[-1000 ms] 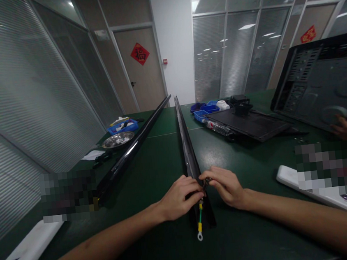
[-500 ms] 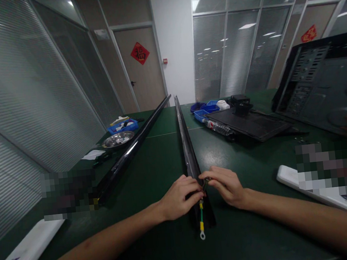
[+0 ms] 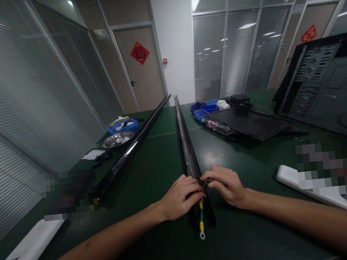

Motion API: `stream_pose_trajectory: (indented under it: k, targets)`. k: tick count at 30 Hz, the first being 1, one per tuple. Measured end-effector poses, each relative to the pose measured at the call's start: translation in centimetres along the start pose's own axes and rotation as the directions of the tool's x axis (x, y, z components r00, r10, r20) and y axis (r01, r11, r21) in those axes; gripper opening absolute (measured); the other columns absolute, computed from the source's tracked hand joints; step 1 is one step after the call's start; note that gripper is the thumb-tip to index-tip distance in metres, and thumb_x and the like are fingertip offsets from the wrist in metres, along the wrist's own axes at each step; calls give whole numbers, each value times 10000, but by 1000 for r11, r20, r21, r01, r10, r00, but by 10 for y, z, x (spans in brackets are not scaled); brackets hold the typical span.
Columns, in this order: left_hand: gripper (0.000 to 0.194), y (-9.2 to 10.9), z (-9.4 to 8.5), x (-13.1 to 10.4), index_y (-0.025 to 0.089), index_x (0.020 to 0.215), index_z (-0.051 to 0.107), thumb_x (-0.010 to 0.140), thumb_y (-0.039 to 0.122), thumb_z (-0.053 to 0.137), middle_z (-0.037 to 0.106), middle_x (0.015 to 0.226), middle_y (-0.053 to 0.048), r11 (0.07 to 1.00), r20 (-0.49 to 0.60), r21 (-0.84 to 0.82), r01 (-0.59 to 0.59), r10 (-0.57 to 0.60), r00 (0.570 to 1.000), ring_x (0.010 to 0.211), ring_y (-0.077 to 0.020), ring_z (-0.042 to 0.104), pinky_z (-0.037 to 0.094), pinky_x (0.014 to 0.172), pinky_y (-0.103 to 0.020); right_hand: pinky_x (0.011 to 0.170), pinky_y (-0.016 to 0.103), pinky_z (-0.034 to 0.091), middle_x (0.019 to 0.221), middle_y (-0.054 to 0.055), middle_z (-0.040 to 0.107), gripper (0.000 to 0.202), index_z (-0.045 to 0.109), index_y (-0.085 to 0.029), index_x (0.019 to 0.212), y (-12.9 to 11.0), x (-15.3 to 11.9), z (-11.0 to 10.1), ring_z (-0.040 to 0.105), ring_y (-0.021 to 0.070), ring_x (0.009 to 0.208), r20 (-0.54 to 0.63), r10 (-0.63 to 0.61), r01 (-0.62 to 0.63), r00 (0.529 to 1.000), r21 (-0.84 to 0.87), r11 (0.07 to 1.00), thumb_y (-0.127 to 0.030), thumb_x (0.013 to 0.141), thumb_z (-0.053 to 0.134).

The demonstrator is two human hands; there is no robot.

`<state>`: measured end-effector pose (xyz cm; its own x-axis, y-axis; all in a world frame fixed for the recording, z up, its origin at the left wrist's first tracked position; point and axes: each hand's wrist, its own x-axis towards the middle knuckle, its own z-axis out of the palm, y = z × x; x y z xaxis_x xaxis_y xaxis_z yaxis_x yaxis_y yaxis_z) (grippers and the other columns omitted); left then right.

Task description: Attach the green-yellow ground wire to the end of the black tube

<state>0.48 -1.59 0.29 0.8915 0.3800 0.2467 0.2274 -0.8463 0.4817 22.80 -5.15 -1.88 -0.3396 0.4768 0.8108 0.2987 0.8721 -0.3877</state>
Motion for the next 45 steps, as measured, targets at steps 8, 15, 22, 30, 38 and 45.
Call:
stream_pose_trajectory:
  k: [8,15,22,30,38,45]
  targets:
    - [216,0,0,0,185,1025,668,1070,272,475,691,1028,-52,1000,4,-3,-5,5,1000,972,-202,609,373,872,-326,644,294,438,774,45,647,283,663,-173,1080,0,0,0,563,173,658,-11,-5,5,1000,-16,1000,-380,1081,470]
    - [207,2,-2,0,190,1035,667,1065,264,477,687,1031,-53,1000,13,4,0,0,1000,975,-205,608,379,872,-328,648,293,431,784,50,649,300,658,-172,1033,0,-1,0,561,169,662,-17,8,-8,1000,3,1000,-415,1072,486]
    - [207,4,-3,2,185,1026,668,1058,256,476,685,1015,-50,1000,12,0,2,-2,1000,956,-200,604,372,846,-325,632,290,438,754,46,642,349,662,-163,951,-2,1,-1,566,166,650,-31,19,-19,999,8,1000,-454,1059,503]
    - [223,5,-4,2,185,1023,670,1054,266,464,683,1026,-56,1000,23,-5,14,-14,1000,963,-209,602,380,850,-334,630,288,440,736,34,621,351,657,-166,929,-3,1,0,561,161,640,-38,25,-25,999,14,1000,-461,1054,513]
    - [238,3,-2,0,193,1046,670,1064,281,449,694,1052,-62,1000,20,19,0,-1,1000,995,-212,605,384,871,-340,621,285,428,724,31,611,353,648,-169,902,-1,-1,-1,552,161,634,-35,31,-31,999,-2,1000,-463,1049,521]
    - [199,4,-2,1,185,1017,673,1050,267,494,695,1036,-54,1000,9,12,15,-15,1000,967,-203,612,376,845,-333,645,292,432,779,56,641,292,650,-159,1055,-5,1,-2,560,170,662,-8,-14,14,1000,-15,1000,-364,1088,445]
